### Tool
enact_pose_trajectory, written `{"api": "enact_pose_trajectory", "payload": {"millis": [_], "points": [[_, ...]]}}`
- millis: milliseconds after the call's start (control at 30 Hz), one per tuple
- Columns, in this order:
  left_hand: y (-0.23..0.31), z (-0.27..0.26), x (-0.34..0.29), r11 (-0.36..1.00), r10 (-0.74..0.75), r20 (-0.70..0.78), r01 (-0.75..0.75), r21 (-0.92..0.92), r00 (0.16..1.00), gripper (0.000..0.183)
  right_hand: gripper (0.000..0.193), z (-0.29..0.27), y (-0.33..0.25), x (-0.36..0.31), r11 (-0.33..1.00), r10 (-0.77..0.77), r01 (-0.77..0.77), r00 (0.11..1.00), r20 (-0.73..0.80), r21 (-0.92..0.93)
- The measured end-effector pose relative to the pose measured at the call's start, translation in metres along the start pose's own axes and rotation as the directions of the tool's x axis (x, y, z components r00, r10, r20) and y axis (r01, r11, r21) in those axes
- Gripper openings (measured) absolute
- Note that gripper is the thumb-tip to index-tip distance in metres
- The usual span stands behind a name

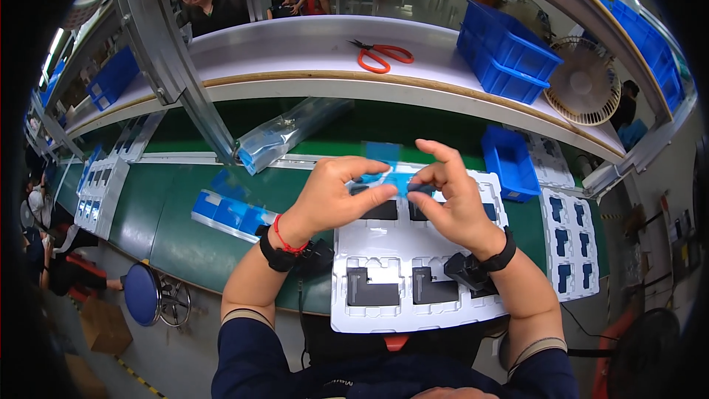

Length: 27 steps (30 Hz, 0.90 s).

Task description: Applying blue protective film to electronic components on an assembly line.

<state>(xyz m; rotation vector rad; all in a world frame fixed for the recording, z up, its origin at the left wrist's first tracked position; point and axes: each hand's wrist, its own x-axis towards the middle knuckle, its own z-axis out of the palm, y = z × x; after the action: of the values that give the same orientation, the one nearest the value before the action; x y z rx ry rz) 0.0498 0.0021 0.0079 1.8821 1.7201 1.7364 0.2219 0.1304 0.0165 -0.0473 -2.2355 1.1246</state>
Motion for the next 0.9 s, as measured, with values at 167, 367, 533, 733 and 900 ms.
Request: {"api": "enact_pose_trajectory", "payload": {"millis": [167,367,533,733,900], "points": [[0.005,-0.001,-0.002,0.988,-0.151,0.174,0.156,-0.015,0.973,0.017,0.039,0.003,0.01,-0.004,0.983,0.147,-0.133,0.983,-0.106,0.13],[0.001,-0.004,-0.002,0.978,-0.209,0.219,0.205,0.043,0.953,0.018,0.006,-0.02,0.0,-0.005,0.823,0.497,-0.475,0.868,0.011,0.312],[-0.008,-0.013,-0.002,0.944,-0.316,0.065,0.321,-0.083,0.947,0.023,0.01,-0.052,0.026,-0.022,0.747,0.641,-0.616,0.767,-0.025,0.252],[-0.007,-0.013,0.0,0.93,-0.316,0.079,0.325,-0.173,0.946,0.025,0.012,-0.046,0.052,-0.037,0.607,0.767,-0.738,0.642,0.026,0.296],[-0.007,-0.013,-0.001,0.925,-0.325,0.083,0.335,-0.179,0.942,0.025,0.011,-0.04,0.043,-0.035,0.616,0.775,-0.753,0.632,-0.006,0.233]]}}
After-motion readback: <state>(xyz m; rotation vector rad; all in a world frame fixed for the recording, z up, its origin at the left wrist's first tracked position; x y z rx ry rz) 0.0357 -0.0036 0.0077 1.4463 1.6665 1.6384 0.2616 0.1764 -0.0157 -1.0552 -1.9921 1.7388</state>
